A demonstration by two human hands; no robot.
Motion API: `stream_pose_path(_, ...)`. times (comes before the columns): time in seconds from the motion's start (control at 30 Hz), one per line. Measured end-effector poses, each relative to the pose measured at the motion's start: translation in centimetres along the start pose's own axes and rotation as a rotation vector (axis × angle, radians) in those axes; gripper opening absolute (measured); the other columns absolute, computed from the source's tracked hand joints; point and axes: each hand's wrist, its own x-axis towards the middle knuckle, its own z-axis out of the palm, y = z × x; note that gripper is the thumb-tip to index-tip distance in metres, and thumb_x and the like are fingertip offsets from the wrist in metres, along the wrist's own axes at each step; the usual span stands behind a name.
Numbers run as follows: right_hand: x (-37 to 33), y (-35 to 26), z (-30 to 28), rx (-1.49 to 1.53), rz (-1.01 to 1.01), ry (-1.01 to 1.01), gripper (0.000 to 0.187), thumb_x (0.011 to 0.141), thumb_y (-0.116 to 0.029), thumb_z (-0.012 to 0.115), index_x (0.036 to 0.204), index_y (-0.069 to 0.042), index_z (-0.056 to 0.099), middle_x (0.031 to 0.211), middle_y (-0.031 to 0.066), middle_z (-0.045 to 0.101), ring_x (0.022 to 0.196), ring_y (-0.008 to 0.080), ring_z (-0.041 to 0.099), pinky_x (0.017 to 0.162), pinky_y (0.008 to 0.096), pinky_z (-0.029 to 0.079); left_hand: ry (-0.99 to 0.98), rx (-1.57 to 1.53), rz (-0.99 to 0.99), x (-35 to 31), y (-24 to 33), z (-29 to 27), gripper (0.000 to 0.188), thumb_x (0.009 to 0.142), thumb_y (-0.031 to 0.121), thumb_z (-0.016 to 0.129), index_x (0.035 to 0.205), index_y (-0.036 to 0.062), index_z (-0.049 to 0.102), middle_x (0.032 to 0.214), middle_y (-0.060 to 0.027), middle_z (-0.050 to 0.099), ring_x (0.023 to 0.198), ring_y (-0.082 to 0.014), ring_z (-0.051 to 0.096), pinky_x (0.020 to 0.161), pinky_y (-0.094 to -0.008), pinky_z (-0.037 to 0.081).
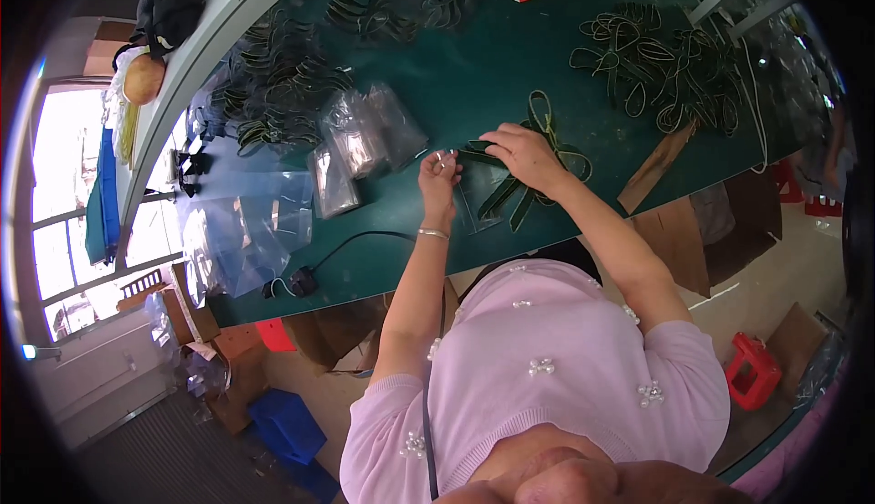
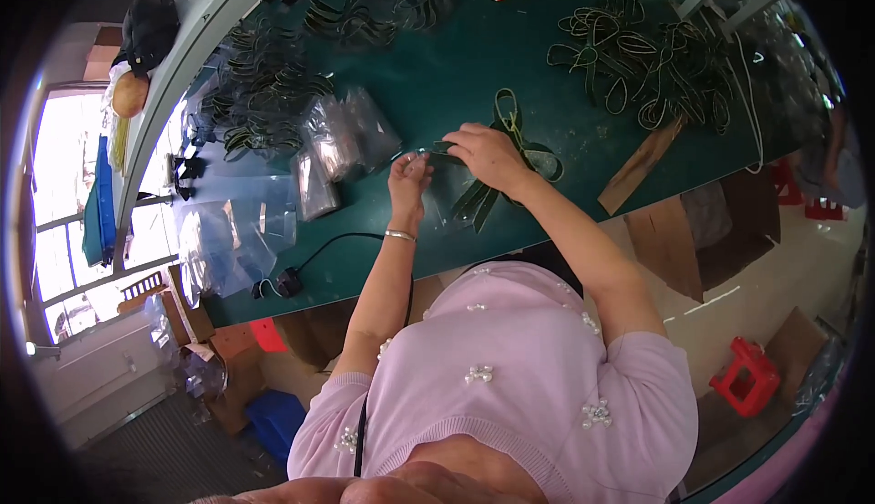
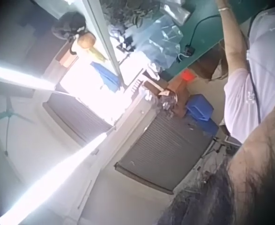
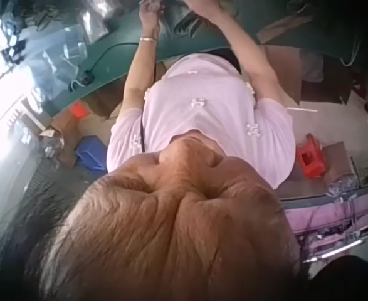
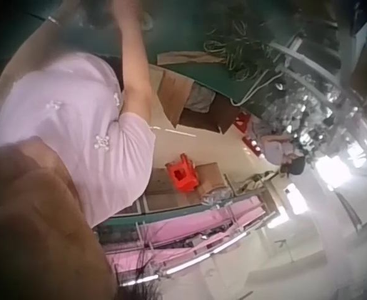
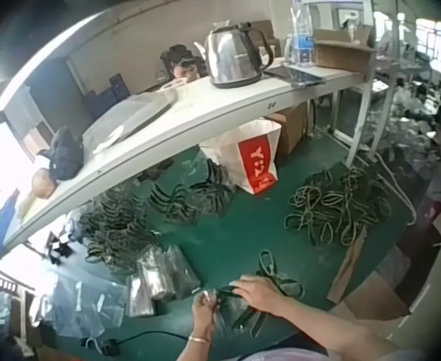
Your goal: Placing artificial decorative leaves into plastic bags and organizing them into bundles.
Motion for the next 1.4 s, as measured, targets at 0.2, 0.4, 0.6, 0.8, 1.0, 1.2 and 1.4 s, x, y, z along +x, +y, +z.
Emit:
stream_pose_path(0.2, -0.3, 2.2, 6.1, -0.036, 0.140, -0.102, 0.022, 0.087, -0.020, 0.060, 0.101, -0.005, 0.069, 0.094, 0.0111, 0.065, 0.090, 0.0315, 0.063, 0.077, 0.0398, 0.050, -0.023, -0.047, 0.003, -0.4, 0.1, 0.3, 0.027, 0.093, 0.003, 0.058, 0.117, 0.0062, 0.049, 0.112, -0.0070, 0.067, 0.081, -0.0111, 0.062, 0.067, -0.0220, 0.048)
stream_pose_path(0.4, 0.1, 4.0, 6.6, 0.149, 0.241, -0.105, 0.023, 0.085, -0.022, 0.060, 0.099, -0.007, 0.071, 0.096, 0.0113, 0.066, 0.090, 0.0323, 0.063, 0.079, 0.0408, 0.049, -0.037, -0.012, 0.019, -0.6, 0.5, 0.6, 0.025, 0.093, 0.001, 0.056, 0.116, 0.0073, 0.049, 0.113, -0.0065, 0.067, 0.080, -0.0107, 0.062, 0.064, -0.0217, 0.046)
stream_pose_path(0.6, -0.2, 3.9, 7.2, 0.071, 0.277, -0.114, 0.023, 0.085, -0.021, 0.060, 0.100, -0.007, 0.071, 0.098, 0.0109, 0.067, 0.092, 0.0325, 0.062, 0.081, 0.0411, 0.049, -0.072, -0.013, 0.059, 0.0, 0.1, 0.6, 0.024, 0.093, -0.002, 0.054, 0.114, 0.0074, 0.048, 0.103, -0.0041, 0.067, 0.078, -0.0107, 0.061, 0.060, -0.0208, 0.043)
stream_pose_path(0.8, -0.3, 3.8, 7.7, 0.022, 0.252, -0.100, 0.024, 0.085, -0.021, 0.059, 0.101, -0.007, 0.070, 0.098, 0.0107, 0.067, 0.093, 0.0323, 0.062, 0.081, 0.0420, 0.049, -0.041, 0.157, 0.172, -1.0, 0.3, 1.5, 0.028, 0.091, -0.006, 0.052, 0.116, 0.0055, 0.045, 0.118, -0.0080, 0.062, 0.081, -0.0125, 0.063, 0.061, -0.0224, 0.045)
stream_pose_path(1.0, -0.7, 3.6, 7.8, -0.059, 0.184, -0.073, 0.021, 0.086, -0.020, 0.058, 0.097, -0.005, 0.069, 0.096, 0.0114, 0.066, 0.093, 0.0320, 0.062, 0.081, 0.0423, 0.050, -0.045, 0.796, 0.556, -1.3, 0.7, 2.5, 0.036, 0.089, 0.000, 0.056, 0.123, 0.0042, 0.046, 0.129, -0.0092, 0.056, 0.085, -0.0169, 0.060, 0.069, -0.0242, 0.046)
stream_pose_path(1.2, -0.3, 4.4, 7.4, -0.105, 0.150, 0.018, 0.025, 0.083, -0.017, 0.063, 0.104, -0.003, 0.065, 0.104, 0.0125, 0.064, 0.103, 0.0315, 0.057, 0.089, 0.0414, 0.047, 0.004, 0.526, 0.504, -3.5, 0.3, 2.1, 0.062, 0.085, 0.007, 0.068, 0.137, 0.0026, 0.035, 0.130, -0.0126, 0.051, 0.095, -0.0175, 0.057, 0.073, -0.0283, 0.050)
stream_pose_path(1.4, -1.3, -0.4, 3.3, -0.151, -0.128, 0.039, 0.040, 0.079, -0.022, 0.072, 0.113, -0.003, 0.063, 0.111, 0.0130, 0.061, 0.107, 0.0312, 0.056, 0.088, 0.0397, 0.047, -0.073, 0.426, -0.012, -8.5, -0.9, -1.5, 0.056, 0.087, 0.015, 0.069, 0.133, 0.0023, 0.040, 0.112, -0.0094, 0.057, 0.090, -0.0136, 0.058, 0.071, -0.0254, 0.048)
